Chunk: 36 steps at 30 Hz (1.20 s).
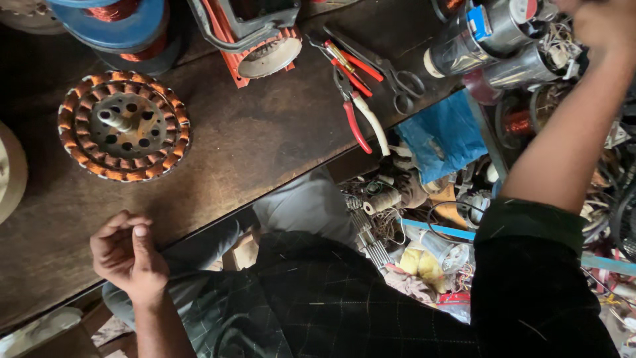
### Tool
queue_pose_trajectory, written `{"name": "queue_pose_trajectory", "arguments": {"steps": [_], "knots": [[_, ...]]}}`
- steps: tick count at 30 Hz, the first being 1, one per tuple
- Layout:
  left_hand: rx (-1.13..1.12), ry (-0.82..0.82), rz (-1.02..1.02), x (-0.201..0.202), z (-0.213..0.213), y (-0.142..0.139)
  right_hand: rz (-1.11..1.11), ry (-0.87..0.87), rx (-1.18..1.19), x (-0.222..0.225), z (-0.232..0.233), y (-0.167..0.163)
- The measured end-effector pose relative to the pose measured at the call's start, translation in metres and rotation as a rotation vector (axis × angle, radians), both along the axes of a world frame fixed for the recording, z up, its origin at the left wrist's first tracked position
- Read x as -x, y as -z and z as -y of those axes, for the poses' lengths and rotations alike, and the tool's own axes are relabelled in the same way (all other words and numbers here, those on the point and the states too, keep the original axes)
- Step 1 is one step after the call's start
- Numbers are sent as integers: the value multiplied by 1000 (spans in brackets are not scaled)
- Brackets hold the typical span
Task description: The person organizes small white plastic strips into a metal container, then handles a copper-wound stator and uses a yellow utility knife to trim or adjust a wire on the stator. The person also moves a small box and other items on the workbench.
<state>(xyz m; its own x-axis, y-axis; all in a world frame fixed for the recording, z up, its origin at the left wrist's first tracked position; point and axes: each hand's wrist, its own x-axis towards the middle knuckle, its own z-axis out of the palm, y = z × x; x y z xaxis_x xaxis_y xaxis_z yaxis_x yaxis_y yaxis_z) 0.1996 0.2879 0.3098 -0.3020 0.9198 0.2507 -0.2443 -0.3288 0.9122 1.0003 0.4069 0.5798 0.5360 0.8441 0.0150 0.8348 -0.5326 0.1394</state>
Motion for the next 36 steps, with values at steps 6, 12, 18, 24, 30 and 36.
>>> {"name": "queue_pose_trajectory", "arguments": {"steps": [6, 12, 18, 24, 30, 36], "knots": [[33, 4, -54, -4, -3, -9, 108, 53, 62, 15, -46, 12], [-1, -17, -2, -7, -7, -12, 102, -1, -64, 35, -71, 25], [59, -14, 16, -7, -7, -12, -154, -266, -572, 124, -25, -5], [164, -29, 61, -12, -32, -32, -1015, -564, -903, 331, 42, 63], [356, 388, 395, -33, -72, -50, -996, -645, -627, 460, 47, 200], [243, 612, 734, -34, -88, -64, -721, -947, -774, 474, 55, 223]]}}
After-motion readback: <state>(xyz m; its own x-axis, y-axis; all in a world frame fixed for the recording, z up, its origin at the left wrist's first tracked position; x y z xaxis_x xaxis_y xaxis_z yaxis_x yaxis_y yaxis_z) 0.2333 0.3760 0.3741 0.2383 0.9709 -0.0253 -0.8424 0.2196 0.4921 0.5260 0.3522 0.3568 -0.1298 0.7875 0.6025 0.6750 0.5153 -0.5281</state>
